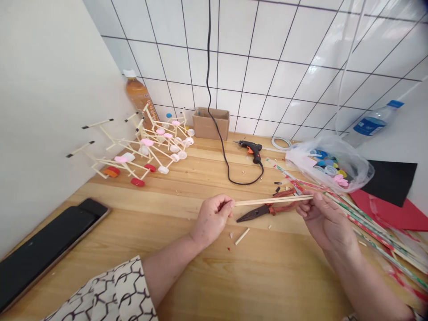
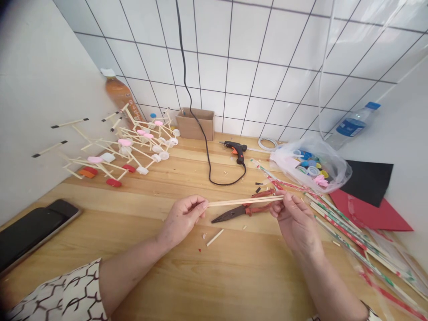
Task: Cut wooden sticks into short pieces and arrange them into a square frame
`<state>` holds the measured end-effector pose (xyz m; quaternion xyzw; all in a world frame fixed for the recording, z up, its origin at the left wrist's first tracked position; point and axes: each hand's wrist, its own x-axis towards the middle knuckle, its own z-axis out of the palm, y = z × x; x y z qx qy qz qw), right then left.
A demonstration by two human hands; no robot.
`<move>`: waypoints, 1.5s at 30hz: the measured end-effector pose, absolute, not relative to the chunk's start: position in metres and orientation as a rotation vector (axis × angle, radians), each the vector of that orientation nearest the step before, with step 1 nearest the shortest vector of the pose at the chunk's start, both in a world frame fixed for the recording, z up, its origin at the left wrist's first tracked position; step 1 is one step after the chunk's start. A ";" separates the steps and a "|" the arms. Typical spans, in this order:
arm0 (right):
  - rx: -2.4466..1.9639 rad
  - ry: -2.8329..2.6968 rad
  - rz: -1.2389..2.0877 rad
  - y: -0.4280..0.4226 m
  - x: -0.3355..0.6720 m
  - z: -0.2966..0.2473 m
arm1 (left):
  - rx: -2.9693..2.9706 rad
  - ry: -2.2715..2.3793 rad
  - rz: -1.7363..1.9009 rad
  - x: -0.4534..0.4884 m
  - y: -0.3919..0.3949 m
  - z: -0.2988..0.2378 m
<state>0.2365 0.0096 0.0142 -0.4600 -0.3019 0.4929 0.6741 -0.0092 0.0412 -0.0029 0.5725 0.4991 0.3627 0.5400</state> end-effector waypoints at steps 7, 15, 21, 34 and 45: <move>-1.163 -0.681 1.015 0.011 0.238 0.012 | 1.306 1.144 0.861 -0.010 0.045 -0.007; -1.500 -1.089 0.761 0.007 0.244 0.013 | 1.478 1.188 0.919 -0.015 0.047 0.001; -1.519 -1.982 0.134 -0.007 0.231 0.024 | 1.833 1.135 0.944 -0.020 0.045 0.003; -1.454 -2.422 0.533 -0.032 0.195 0.026 | 2.248 0.789 0.893 -0.026 0.041 0.010; -1.509 -2.315 0.970 -0.042 0.181 0.030 | 2.370 0.591 0.694 -0.027 0.035 0.024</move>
